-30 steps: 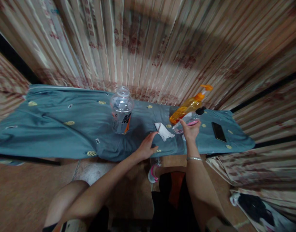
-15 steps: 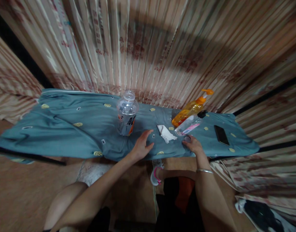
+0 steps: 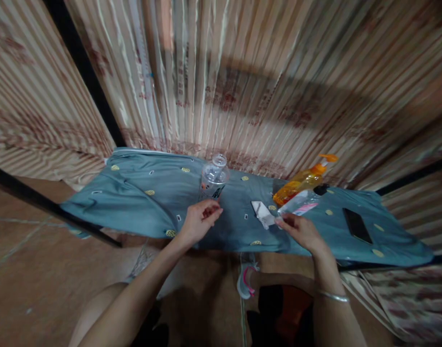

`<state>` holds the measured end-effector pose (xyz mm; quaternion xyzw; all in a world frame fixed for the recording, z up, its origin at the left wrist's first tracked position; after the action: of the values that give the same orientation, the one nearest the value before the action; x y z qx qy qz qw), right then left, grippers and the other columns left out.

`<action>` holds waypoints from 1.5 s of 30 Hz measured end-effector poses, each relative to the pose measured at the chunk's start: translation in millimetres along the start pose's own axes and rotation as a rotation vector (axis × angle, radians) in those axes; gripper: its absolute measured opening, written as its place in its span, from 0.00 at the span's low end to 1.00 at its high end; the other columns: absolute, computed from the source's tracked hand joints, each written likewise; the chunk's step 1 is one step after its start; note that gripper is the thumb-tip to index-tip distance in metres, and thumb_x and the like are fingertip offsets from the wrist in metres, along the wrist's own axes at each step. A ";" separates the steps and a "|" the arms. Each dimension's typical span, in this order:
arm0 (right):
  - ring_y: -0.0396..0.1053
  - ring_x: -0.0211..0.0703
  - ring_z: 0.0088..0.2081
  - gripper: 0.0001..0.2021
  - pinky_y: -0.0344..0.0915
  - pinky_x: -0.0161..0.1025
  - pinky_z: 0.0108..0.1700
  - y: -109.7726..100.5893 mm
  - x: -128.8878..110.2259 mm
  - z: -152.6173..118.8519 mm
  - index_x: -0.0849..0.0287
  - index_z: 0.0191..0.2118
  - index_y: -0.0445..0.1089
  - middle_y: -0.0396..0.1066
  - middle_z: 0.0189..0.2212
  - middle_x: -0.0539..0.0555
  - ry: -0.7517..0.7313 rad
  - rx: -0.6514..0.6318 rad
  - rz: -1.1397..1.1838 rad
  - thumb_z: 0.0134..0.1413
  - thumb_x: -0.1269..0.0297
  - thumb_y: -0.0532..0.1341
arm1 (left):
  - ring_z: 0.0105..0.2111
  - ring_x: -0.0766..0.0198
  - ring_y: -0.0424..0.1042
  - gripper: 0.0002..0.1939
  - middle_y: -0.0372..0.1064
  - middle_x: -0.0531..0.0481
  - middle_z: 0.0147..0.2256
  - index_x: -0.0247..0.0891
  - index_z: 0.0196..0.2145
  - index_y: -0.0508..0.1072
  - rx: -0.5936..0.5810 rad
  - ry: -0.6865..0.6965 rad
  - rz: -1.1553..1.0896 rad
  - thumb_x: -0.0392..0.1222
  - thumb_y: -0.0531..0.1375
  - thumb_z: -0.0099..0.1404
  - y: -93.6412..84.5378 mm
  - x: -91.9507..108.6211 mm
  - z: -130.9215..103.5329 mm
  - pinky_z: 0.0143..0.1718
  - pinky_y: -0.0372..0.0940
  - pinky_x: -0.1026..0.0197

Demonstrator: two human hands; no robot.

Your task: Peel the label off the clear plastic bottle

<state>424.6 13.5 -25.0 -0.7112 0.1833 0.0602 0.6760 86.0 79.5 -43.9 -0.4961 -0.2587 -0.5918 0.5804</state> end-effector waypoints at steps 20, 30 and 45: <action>0.77 0.51 0.56 0.22 0.69 0.44 0.58 -94.3 -271.2 80.8 0.59 0.57 0.76 0.79 0.54 0.58 -0.840 -0.043 -0.280 0.57 0.76 0.66 | 0.54 0.50 0.74 0.22 0.70 0.40 0.58 0.38 0.59 0.70 0.310 0.019 0.045 0.49 0.64 0.71 13.4 -71.2 48.1 0.54 0.73 0.41; 0.79 0.55 0.43 0.21 0.66 0.40 0.43 -89.5 -278.4 57.0 0.67 0.42 0.79 0.81 0.37 0.66 -0.776 -0.062 -0.615 0.71 0.50 0.60 | 0.55 0.49 0.74 0.23 0.69 0.40 0.59 0.39 0.60 0.70 0.254 0.054 0.104 0.49 0.64 0.71 6.1 -53.9 20.2 0.55 0.72 0.40; 0.78 0.53 0.44 0.20 0.66 0.39 0.43 -91.4 -289.2 53.1 0.66 0.51 0.77 0.81 0.40 0.63 -0.794 -0.123 -0.636 0.67 0.52 0.64 | 0.60 0.45 0.70 0.27 0.66 0.39 0.62 0.40 0.62 0.67 0.235 0.005 0.067 0.49 0.65 0.70 3.9 -59.8 11.5 0.60 0.68 0.35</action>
<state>196.9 119.3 153.1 -0.6926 -0.3168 0.1280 0.6353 83.1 114.7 -93.7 -0.4314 -0.3079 -0.5388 0.6548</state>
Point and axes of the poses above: each hand's wrist, its own z-axis towards the middle knuckle, its own y-axis out of the palm, x = y × z, the point moved 5 cm from there along z, towards the middle knuckle
